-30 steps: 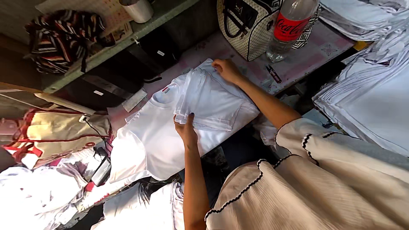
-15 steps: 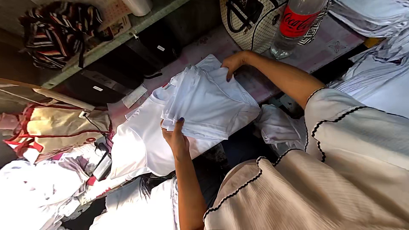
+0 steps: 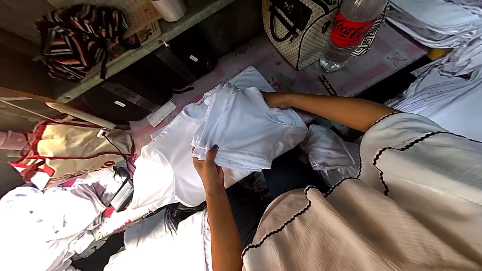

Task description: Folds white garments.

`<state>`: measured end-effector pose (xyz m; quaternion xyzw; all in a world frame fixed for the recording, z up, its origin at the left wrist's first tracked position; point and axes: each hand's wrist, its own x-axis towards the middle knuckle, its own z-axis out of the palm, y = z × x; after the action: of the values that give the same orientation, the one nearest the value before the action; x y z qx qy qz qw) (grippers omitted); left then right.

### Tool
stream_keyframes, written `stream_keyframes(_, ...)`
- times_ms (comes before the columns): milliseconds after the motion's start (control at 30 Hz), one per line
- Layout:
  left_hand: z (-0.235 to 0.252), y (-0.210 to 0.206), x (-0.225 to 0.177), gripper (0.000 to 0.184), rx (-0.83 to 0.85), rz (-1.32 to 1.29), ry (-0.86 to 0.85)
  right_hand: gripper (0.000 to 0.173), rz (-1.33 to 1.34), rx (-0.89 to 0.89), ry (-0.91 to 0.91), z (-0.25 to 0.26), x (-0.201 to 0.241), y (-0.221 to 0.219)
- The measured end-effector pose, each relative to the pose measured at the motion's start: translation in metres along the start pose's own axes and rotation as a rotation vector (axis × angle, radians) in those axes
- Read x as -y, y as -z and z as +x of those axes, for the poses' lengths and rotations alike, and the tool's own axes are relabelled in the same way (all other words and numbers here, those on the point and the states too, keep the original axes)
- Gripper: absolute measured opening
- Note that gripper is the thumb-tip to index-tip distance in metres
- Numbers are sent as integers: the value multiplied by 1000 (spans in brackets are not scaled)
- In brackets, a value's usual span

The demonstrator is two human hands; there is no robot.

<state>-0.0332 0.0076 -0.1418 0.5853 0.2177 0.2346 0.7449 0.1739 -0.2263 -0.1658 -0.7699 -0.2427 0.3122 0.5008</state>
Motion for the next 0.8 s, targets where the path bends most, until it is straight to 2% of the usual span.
stream_keyframes(67, -2, 0, 0, 50, 1, -16, 7, 26, -285, 131, 29, 2, 6, -1)
stream_keyframes(167, -3, 2, 0, 48, 13, -27, -2, 28, -239, 243, -131, 3, 10, 6)
stream_keyframes(233, -3, 7, 1, 51, 27, -36, -8, 28, -173, 205, -202, 3, 4, 16)
stream_keyframes(300, -4, 10, 2, 54, 33, -40, 1, 25, -92, 123, -152, 1, 1, 35)
stream_keyframes(400, -4, 12, 8, 54, 34, -61, 11, 51, 48, 64, -32, -12, 4, 77)
stream_keyframes(467, -3, 12, 14, 52, 31, -86, 20, 62, 81, 42, -15, -25, 17, 98)
stream_keyframes(533, -1, 14, 23, 49, 20, -111, 43, 52, 57, -15, -39, -33, 37, 103)
stream_keyframes(567, -1, 16, 29, 47, 12, -117, 61, 49, 32, -50, -39, -34, 48, 99)
stream_keyframes(633, -1, 20, 42, 45, -19, -124, 96, 53, -24, -136, 1, -36, 79, 74)
stream_keyframes(700, -2, 25, 59, 43, -44, -120, 109, 60, -10, -149, 71, -41, 114, 24)
stream_keyframes(800, -2, 31, 73, 61, -52, -102, 51, 59, 174, 213, 193, -53, 151, -44)
